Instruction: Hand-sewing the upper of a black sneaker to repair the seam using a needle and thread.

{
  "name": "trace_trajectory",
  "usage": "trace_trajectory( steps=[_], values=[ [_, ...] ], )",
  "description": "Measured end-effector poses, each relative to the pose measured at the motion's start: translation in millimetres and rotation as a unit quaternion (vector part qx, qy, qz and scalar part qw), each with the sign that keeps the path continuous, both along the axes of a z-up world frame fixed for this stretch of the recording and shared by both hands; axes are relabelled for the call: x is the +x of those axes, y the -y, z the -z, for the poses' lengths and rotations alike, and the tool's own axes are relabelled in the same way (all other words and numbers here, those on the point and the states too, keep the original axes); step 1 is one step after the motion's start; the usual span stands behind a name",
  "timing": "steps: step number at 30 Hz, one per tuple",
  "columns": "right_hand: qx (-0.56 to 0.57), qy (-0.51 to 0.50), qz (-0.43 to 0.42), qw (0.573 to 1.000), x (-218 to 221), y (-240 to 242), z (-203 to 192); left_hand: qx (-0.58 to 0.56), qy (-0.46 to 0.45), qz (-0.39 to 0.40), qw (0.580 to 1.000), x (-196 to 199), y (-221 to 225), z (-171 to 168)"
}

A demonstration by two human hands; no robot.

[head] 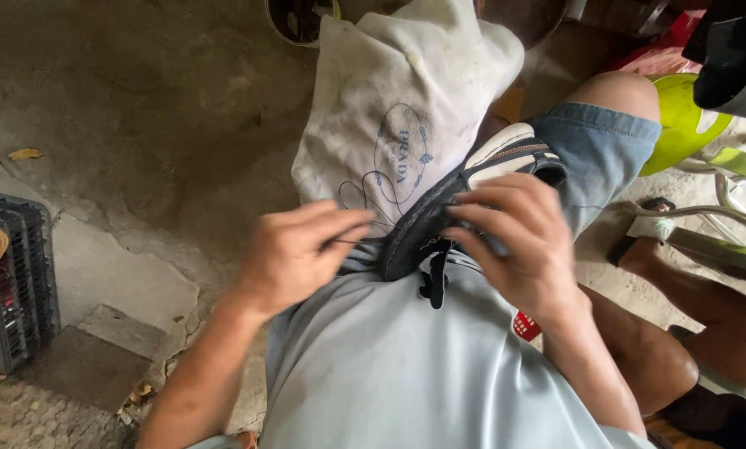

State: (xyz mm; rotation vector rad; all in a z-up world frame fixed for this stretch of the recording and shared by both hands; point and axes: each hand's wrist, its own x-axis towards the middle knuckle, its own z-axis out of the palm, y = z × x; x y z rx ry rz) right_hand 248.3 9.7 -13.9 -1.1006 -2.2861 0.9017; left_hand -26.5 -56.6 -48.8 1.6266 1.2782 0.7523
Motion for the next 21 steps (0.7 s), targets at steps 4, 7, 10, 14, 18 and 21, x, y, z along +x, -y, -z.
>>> trace_trajectory(
  steps=[4,7,10,14,18,21],
  values=[
    [-0.038,0.028,-0.071,0.996,-16.3,2.0,14.2,0.107,-0.167,0.0,0.98,26.3,9.0,10.4],
    [-0.081,0.015,-0.076,0.994,-11.2,5.2,21.6,-0.064,-0.055,0.015,0.996,12.9,3.5,-21.0],
    [-0.085,0.043,-0.069,0.993,-14.8,6.0,23.5,-0.275,0.155,0.043,0.948,-11.4,1.0,-51.7],
    [-0.073,0.064,-0.065,0.993,-20.0,8.2,26.3,-0.205,0.182,0.056,0.96,2.7,10.9,-38.0],
    [-0.089,0.088,-0.066,0.99,-20.1,8.8,24.0,-0.148,0.046,-0.086,0.984,-5.7,23.6,-65.4],
    [-0.098,0.088,-0.067,0.989,-20.8,7.6,23.0,-0.106,0.05,-0.145,0.982,-18.6,29.6,-86.2]
  ],
)
